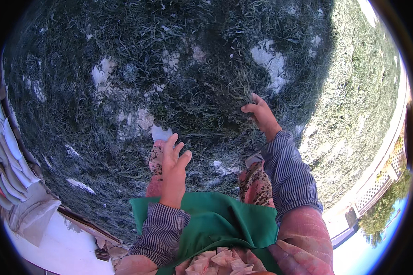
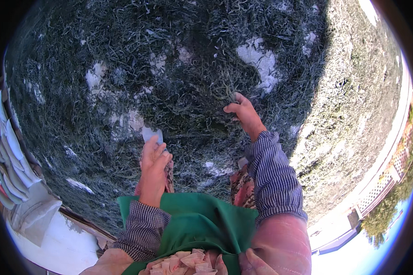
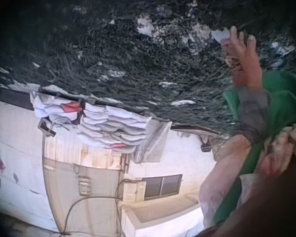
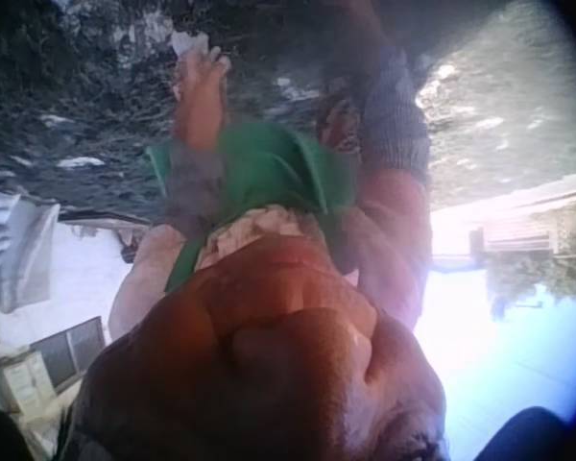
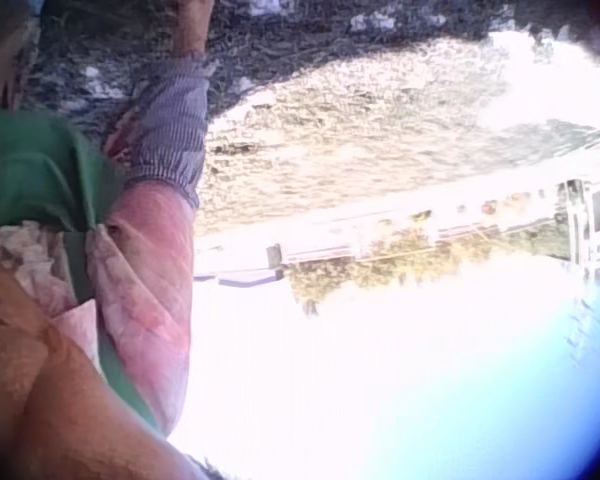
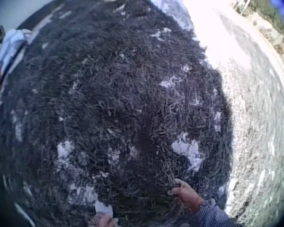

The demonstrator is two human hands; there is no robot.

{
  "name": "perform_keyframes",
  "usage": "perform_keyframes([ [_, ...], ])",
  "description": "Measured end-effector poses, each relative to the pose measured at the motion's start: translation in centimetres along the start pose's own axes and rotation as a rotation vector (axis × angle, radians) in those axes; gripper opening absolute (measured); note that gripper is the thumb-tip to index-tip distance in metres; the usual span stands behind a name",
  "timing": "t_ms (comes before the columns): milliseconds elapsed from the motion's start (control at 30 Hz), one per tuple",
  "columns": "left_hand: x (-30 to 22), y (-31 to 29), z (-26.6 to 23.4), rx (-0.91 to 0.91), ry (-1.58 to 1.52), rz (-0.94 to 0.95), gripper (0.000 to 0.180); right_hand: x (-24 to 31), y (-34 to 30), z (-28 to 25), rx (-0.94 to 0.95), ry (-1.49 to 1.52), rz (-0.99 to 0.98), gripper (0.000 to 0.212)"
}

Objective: The person sorts dried green plant material on the ground by hand, gathering and shaking bunches of the herbs one at a time and moving them between different piles.

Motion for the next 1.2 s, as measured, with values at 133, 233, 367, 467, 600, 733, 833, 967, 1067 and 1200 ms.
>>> perform_keyframes([
  [133, 2.5, 1.2, 1.6, 0.095, -0.143, -0.135, 0.059, 1.6, -12.0, -1.0, 0.206, 0.678, -0.391, 0.059],
  [233, 1.2, 1.2, 5.1, 0.212, -0.156, -0.139, 0.060, -13.5, -12.6, -8.3, -0.211, 0.794, 0.067, 0.062],
  [367, 3.7, 1.5, 4.9, 0.215, -0.152, -0.188, 0.068, -4.1, -16.5, 3.3, 0.180, 0.541, 0.126, 0.065],
  [467, 8.2, 1.9, 5.7, 0.272, -0.236, -0.345, 0.065, -0.5, -22.1, 11.9, 0.570, 0.561, 0.213, 0.072],
  [600, 8.7, -0.3, 6.4, 0.322, -0.531, -0.389, 0.051, -1.7, -27.5, 14.9, 0.755, 0.620, 0.140, 0.072],
  [733, 5.9, -4.0, 6.6, 0.408, -0.718, -0.375, 0.038, -0.6, -30.5, 5.3, 0.223, 0.633, -0.043, 0.069],
  [833, 4.0, -7.4, 8.0, 0.491, -0.848, -0.371, 0.028, 5.7, -33.5, -1.2, -0.186, 0.709, -0.462, 0.048],
  [967, -0.4, -10.1, 9.0, 0.566, -0.973, -0.314, 0.016, 8.1, -35.2, -3.0, -0.114, 0.798, -0.611, 0.050],
  [1067, -3.9, -12.0, 5.4, 0.524, -0.995, -0.214, 0.011, 12.4, -39.0, 0.5, -0.187, 0.673, -0.658, 0.052],
  [1200, -12.4, -15.1, 0.8, 0.403, -0.769, 0.137, 0.015, 20.2, -46.1, 5.2, -0.022, 0.554, -0.909, 0.053],
])
Point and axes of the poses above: each hand's wrist, its own y-axis towards the middle knuckle, its own z-axis out of the palm, x = y × z, the point moved 8 cm from there along y, towards the middle knuckle, and after that the axes turned 13 degrees about x, right-handed, at the moved point
